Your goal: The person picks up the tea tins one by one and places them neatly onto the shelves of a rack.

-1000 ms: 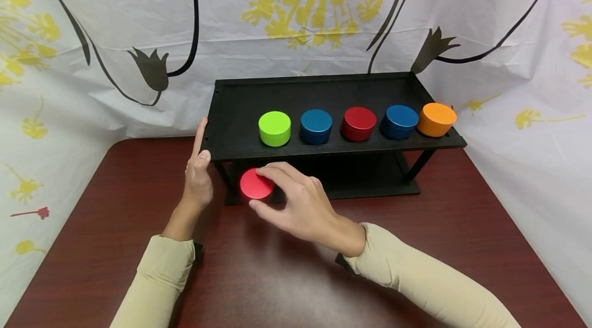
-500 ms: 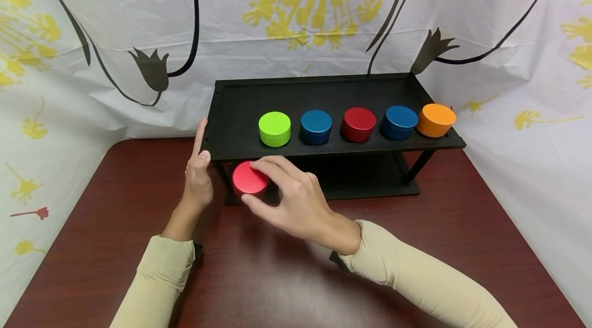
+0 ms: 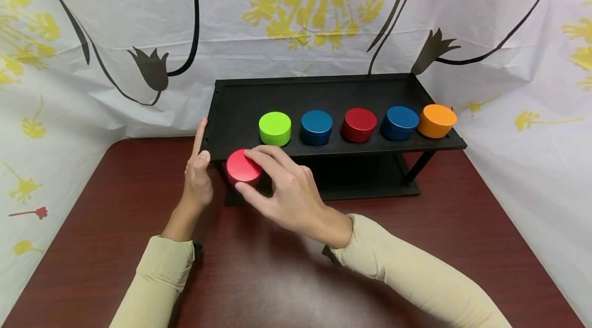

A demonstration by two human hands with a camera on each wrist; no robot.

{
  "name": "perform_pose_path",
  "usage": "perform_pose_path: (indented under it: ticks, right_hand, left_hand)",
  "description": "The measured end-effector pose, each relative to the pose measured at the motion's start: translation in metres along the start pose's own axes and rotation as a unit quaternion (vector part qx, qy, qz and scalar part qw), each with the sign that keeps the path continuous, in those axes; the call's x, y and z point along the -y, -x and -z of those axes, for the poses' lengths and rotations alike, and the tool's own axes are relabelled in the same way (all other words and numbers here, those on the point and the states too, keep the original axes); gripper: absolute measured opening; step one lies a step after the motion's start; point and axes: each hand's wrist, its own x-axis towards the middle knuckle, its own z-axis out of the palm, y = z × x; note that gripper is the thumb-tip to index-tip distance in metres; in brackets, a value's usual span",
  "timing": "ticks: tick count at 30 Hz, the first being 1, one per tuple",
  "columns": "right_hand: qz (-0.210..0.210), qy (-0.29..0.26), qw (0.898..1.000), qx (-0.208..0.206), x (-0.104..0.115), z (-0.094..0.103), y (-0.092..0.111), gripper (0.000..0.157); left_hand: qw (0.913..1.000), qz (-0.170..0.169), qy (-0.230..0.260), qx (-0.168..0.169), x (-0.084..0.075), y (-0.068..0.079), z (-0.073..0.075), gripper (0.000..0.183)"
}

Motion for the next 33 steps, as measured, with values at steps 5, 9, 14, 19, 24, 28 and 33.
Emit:
perform_pose_path:
  ticks: [5, 9, 14, 19, 24, 28, 33]
  right_hand:
    - [-0.005, 0.002, 1.000, 0.005, 0.001, -0.002, -0.007, 0.049]
    - [-0.004, 0.010, 1.000, 0.005, 0.003, -0.001, -0.013, 0.049]
    - [-0.005, 0.020, 1.000, 0.006, 0.005, -0.002, -0.020, 0.049]
    - [-0.009, 0.029, 0.999, 0.017, 0.006, -0.005, -0.027, 0.050]
    - [-0.018, 0.040, 0.998, 0.034, 0.009, -0.008, -0.034, 0.051]
    - [-0.033, 0.050, 0.997, 0.041, 0.009, -0.010, -0.039, 0.051]
    - [-0.050, 0.059, 0.996, 0.048, 0.007, -0.013, -0.042, 0.049]
  left_hand:
    - [1.0000, 0.004, 0.001, 0.001, 0.000, 0.000, 0.000, 0.066]
    - [0.9999, 0.006, 0.009, 0.002, 0.000, 0.000, -0.001, 0.066]
    - [0.9998, 0.001, 0.018, 0.009, 0.001, -0.001, 0.000, 0.066]
    - [0.9997, 0.000, 0.023, 0.006, 0.002, -0.001, 0.000, 0.065]
    - [0.9995, 0.009, 0.031, 0.000, 0.002, -0.001, 0.001, 0.066]
    - [0.9993, 0.011, 0.035, 0.003, 0.003, -0.001, 0.001, 0.067]
    - [0.9990, 0.002, 0.043, 0.010, 0.003, -0.002, 0.000, 0.067]
